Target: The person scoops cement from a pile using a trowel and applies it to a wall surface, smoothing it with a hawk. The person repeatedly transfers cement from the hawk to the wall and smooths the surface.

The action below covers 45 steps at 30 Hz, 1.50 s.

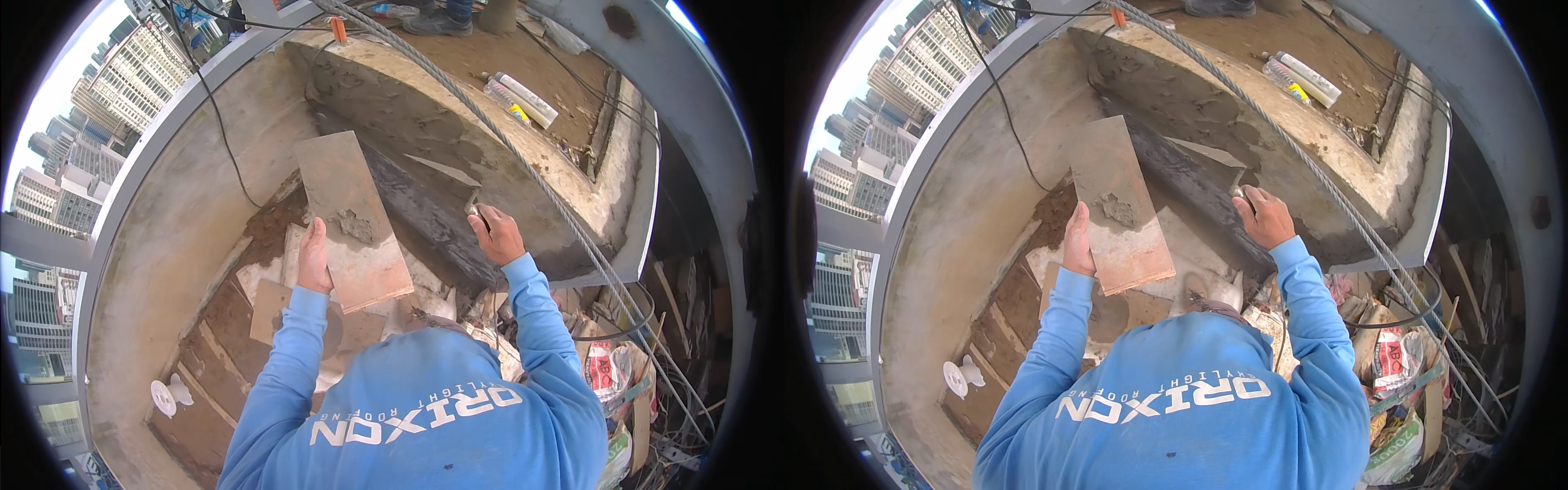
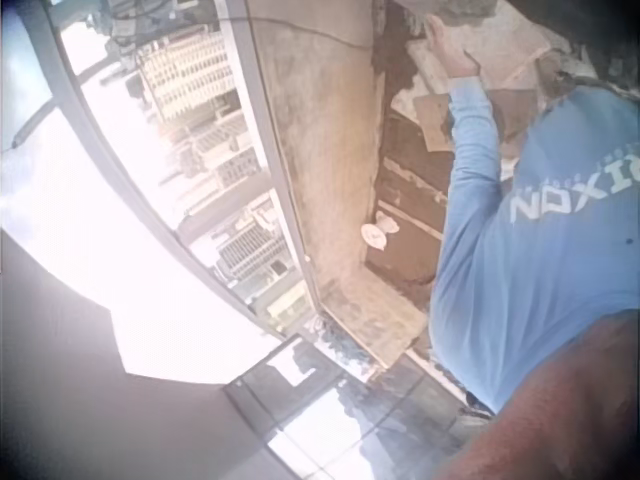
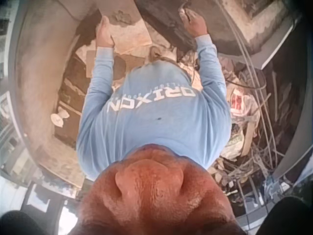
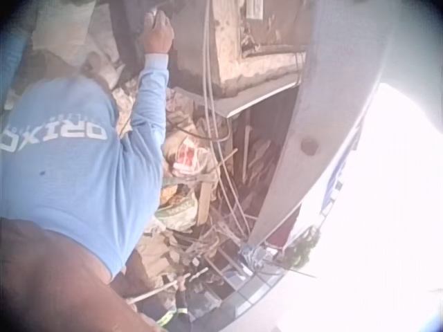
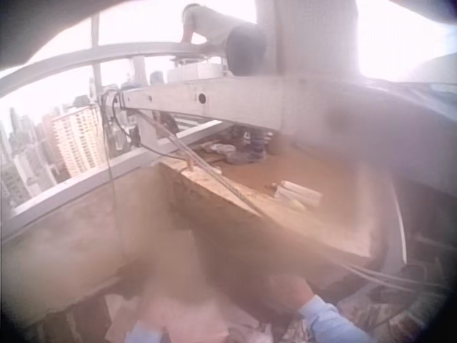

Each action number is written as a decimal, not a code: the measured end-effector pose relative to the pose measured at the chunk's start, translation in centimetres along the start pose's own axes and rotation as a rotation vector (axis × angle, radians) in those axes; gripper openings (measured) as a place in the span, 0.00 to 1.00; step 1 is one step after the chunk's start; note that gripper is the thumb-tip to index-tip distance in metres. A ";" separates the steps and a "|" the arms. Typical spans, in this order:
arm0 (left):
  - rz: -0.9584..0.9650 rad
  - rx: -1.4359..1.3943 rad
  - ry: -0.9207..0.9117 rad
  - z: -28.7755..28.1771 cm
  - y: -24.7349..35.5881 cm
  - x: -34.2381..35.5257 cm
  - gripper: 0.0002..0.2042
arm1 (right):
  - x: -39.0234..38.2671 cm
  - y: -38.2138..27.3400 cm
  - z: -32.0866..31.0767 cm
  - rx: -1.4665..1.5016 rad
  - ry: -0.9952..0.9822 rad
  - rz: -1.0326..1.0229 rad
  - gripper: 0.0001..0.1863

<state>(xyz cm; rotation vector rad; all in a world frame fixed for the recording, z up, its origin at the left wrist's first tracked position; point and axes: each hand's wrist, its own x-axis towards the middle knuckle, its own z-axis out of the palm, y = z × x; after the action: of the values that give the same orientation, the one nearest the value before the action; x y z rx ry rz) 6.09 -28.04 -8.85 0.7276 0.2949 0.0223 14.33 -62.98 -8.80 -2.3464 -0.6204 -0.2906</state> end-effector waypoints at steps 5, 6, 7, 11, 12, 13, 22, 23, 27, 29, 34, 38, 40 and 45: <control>-0.011 -0.079 -0.106 2.1 1.8 3.0 0.23 | 2.8 -4.0 -3.3 0.042 -0.211 -0.255 0.18; -0.002 -0.096 -0.125 2.4 2.1 3.4 0.23 | 3.1 -3.9 -3.7 0.062 -0.245 -0.300 0.19; 0.009 -0.112 -0.143 2.6 2.4 3.6 0.24 | 3.2 -3.9 -3.8 0.026 -0.295 -0.314 0.19; 0.061 -0.001 -0.080 4.8 2.1 3.6 0.23 | 3.0 -2.9 -1.8 -0.039 -0.309 -0.293 0.20; 0.097 0.102 -0.056 5.1 1.3 3.4 0.23 | 2.8 -2.6 -0.6 -0.033 -0.268 -0.265 0.20; 0.134 0.205 -0.036 5.3 0.6 3.0 0.23 | 3.5 -2.4 0.8 -0.056 -0.216 -0.262 0.20; 0.268 0.975 -0.167 -1.8 2.8 -3.9 0.24 | 4.3 1.6 6.7 -0.044 0.175 -0.115 0.20; 0.271 0.931 -0.081 -2.5 3.0 -4.5 0.24 | 3.4 3.2 6.9 -0.074 0.195 -0.065 0.19; 0.268 0.495 0.239 -6.2 3.9 -7.2 0.23 | 0.5 8.4 6.4 -0.275 0.089 0.172 0.19; 0.295 0.320 0.320 -8.2 4.5 -8.6 0.23 | -0.3 10.4 6.4 -0.342 0.025 0.263 0.19; 0.382 0.351 0.463 -7.9 5.5 -10.2 0.23 | 3.3 15.8 6.6 -0.196 -0.025 0.363 0.20; 0.360 0.250 0.423 -7.4 5.2 -9.9 0.22 | 8.4 16.0 5.0 0.168 -0.110 0.629 0.22; 0.346 0.246 0.428 -7.8 4.7 -10.2 0.23 | 7.5 15.3 5.1 0.253 -0.036 0.621 0.23; 0.296 0.181 0.460 -9.2 3.0 -11.0 0.22 | 3.1 14.0 5.4 -0.072 0.231 0.379 0.22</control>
<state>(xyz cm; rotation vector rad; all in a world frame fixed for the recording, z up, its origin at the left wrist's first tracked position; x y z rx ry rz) -6.75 -21.13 -10.54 0.9391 0.6317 0.4535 24.33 -67.45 -19.54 -2.3936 -0.0512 -0.4052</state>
